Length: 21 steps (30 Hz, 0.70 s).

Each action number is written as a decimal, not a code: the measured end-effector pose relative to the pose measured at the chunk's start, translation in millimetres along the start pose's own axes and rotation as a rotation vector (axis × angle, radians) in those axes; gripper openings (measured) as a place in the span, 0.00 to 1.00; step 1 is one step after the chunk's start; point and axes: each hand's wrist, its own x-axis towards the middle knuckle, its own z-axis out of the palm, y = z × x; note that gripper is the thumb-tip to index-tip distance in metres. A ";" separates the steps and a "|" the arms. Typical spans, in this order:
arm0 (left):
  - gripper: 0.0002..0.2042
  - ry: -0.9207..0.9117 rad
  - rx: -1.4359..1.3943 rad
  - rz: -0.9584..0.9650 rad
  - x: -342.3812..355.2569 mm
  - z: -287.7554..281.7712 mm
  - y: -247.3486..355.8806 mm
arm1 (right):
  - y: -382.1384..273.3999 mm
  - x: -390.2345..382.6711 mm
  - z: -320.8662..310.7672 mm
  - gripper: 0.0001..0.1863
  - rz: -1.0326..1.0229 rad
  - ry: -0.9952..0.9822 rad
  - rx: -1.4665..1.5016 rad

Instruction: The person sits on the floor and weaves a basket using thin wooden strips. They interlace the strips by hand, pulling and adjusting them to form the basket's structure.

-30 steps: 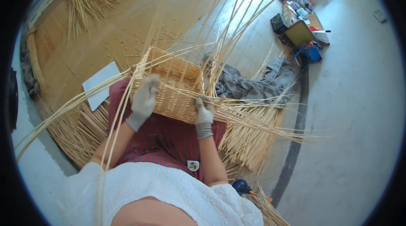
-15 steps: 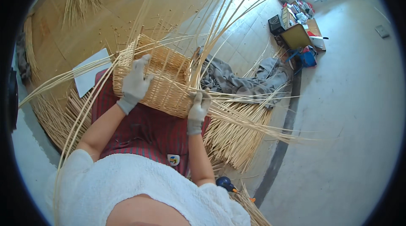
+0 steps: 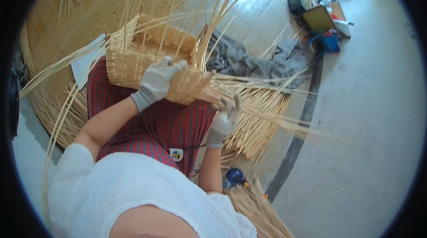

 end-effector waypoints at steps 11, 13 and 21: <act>0.15 -0.253 0.192 0.061 78.2 13.2 -44.2 | 14.5 55.5 101.3 0.22 -0.378 -0.395 -0.693; 0.12 -0.275 -0.151 -0.296 67.8 -17.2 -11.4 | 10.9 43.2 93.0 0.23 -0.350 -0.299 -0.538; 0.24 0.584 0.186 -0.225 -74.2 -64.4 -119.3 | -69.9 -44.3 211.3 0.35 -0.145 -0.594 0.062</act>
